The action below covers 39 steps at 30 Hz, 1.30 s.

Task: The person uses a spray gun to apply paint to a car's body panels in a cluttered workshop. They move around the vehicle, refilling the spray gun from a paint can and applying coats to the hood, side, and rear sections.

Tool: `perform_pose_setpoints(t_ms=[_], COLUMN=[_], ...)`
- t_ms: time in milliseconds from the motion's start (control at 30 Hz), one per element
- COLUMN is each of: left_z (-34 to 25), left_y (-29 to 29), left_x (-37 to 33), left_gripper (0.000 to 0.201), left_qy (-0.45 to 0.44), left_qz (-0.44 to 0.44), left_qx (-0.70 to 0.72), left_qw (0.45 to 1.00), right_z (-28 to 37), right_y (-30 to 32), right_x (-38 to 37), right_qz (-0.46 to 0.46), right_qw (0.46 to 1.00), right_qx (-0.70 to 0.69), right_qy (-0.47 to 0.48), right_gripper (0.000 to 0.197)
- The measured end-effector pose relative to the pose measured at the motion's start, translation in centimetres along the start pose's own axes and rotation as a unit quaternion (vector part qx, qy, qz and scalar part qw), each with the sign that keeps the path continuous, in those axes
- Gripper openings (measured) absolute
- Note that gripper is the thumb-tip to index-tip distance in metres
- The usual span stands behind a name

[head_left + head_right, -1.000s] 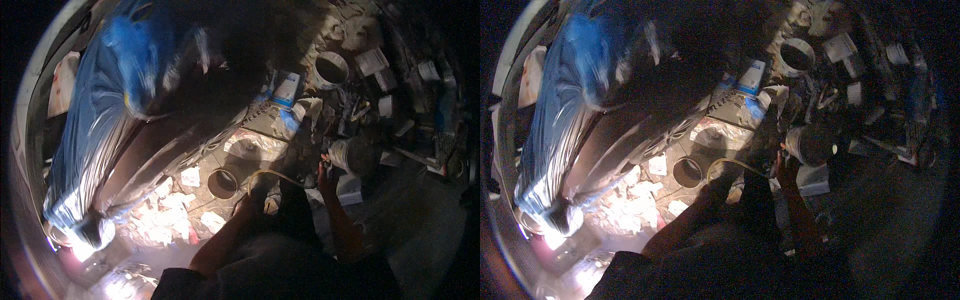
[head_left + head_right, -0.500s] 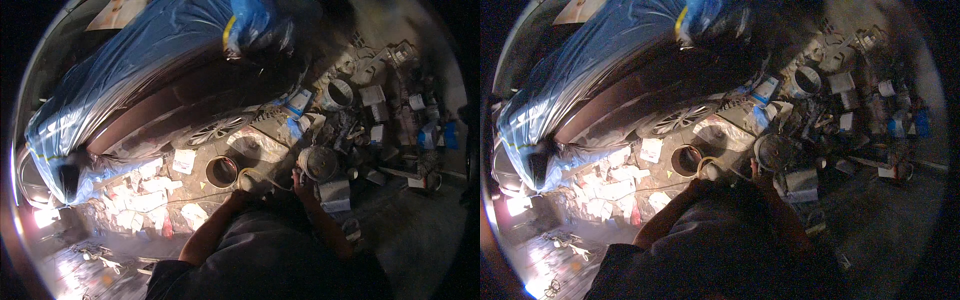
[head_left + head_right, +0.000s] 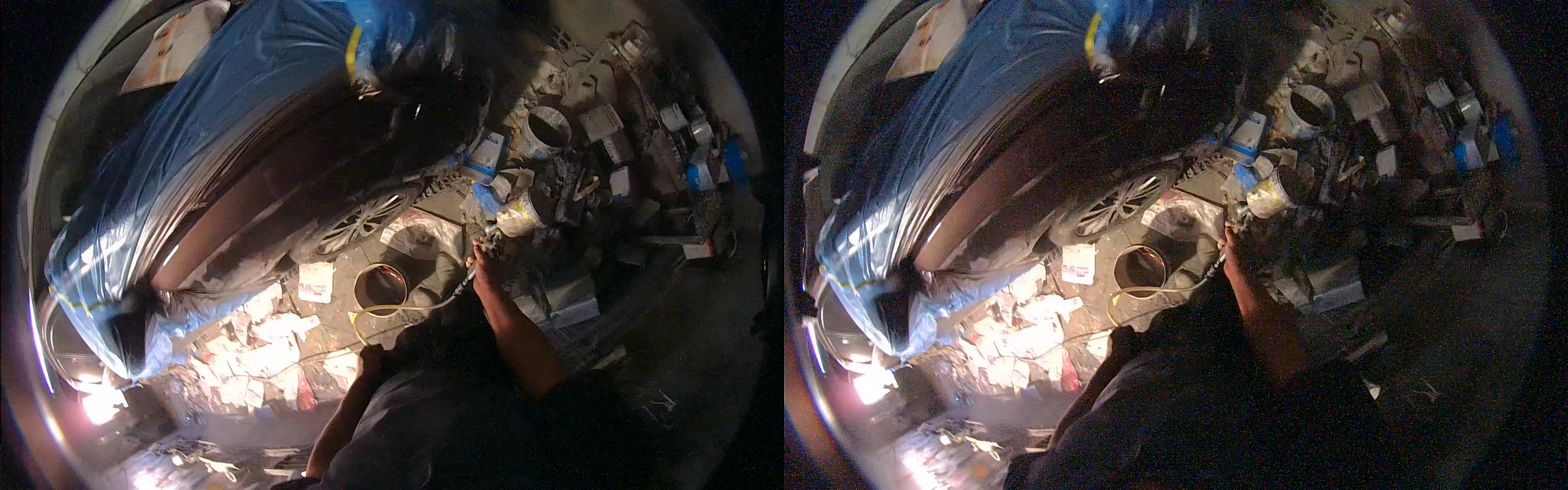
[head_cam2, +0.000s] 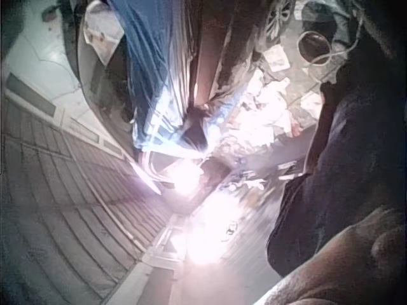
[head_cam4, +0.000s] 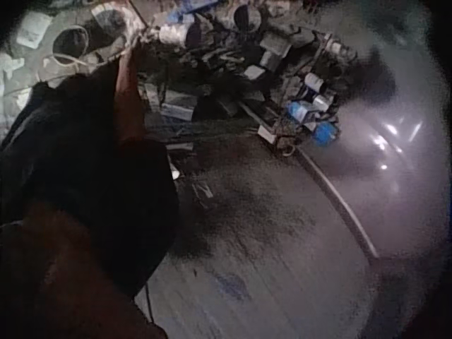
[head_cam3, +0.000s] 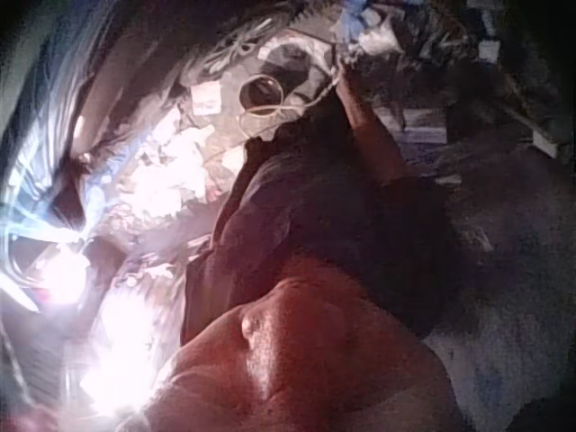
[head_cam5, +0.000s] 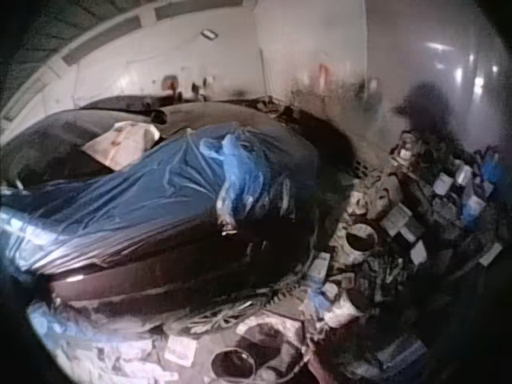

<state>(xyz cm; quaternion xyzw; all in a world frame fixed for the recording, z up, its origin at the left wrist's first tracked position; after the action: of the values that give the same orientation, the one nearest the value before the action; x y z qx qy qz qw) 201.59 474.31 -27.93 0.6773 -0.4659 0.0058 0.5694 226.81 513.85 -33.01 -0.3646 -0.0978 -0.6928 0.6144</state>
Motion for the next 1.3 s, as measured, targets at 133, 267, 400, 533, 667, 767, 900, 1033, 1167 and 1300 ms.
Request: perform_pose_setpoints(t_ms=[133, 267, 400, 533, 667, 767, 900, 1033, 1167, 1300], left_z=[0.0, -1.4, -1.6, -3.8, -8.6, -4.7, -2.8, -1.6, -4.0, -3.6], left_y=[0.4, 1.1, 0.0, -2.7, -1.3, -1.0, -1.4, -2.1, -1.7, -3.1], left_x=[-0.9, -0.7, -1.4, -3.5, -3.2, -3.7, -4.4, -5.1, -4.0, -3.3], left_gripper=[0.031, 0.034, 0.040, 0.028, 0.012, 0.011, 0.016, 0.014, 0.011, 0.016], left_qy=[-0.078, -0.188, -0.197, -0.154, -0.173, -0.245, -0.173, -0.066, -0.058, -0.086], left_qz=[0.036, 0.020, 0.063, 0.152, 0.258, 0.215, 0.204, 0.239, 0.254, 0.264], left_qx=[0.191, -0.128, 0.087, -0.209, -0.274, -0.142, -0.053, 0.123, 0.040, -0.033], left_qw=[0.978, 0.974, 0.975, 0.954, 0.910, 0.935, 0.962, 0.961, 0.965, 0.960], right_z=[-1.5, -6.9, -11.0, -14.6, -18.8, -19.1, -22.3, -22.3, -18.5, -14.2], right_y=[-2.0, -3.4, -1.3, -1.9, -2.2, -3.3, -2.4, -1.7, -4.1, -5.8], right_x=[-3.7, -9.5, -16.8, -21.4, -26.4, -28.7, -32.3, -31.7, -26.4, -20.7], right_qz=[0.002, -0.030, -0.087, -0.059, -0.026, -0.066, -0.053, -0.001, 0.014, 0.036], right_qw=[1.000, 0.999, 0.996, 0.997, 0.992, 0.987, 0.971, 0.970, 0.983, 0.980], right_qx=[0.031, -0.001, -0.005, -0.057, -0.122, -0.138, -0.234, -0.242, -0.182, -0.195], right_qy=[0.003, -0.011, -0.003, 0.008, 0.011, 0.053, 0.016, -0.009, -0.006, -0.033], right_gripper=[0.044, 0.051, 0.045, 0.035, 0.039, 0.033, 0.036, 0.039, 0.042, 0.028])
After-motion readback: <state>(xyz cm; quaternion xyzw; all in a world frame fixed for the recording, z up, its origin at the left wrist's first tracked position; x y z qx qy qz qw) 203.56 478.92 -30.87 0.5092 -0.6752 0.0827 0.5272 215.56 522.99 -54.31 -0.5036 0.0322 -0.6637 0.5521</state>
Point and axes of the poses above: each hand's wrist, its own x-axis away from the middle knuckle, its own y-axis out of the back of the hand, z = x × y, the point moved 8 cm from there along -x, towards the middle knuckle, and after that the axes turned 9 degrees about y, right-handed, at the moved point
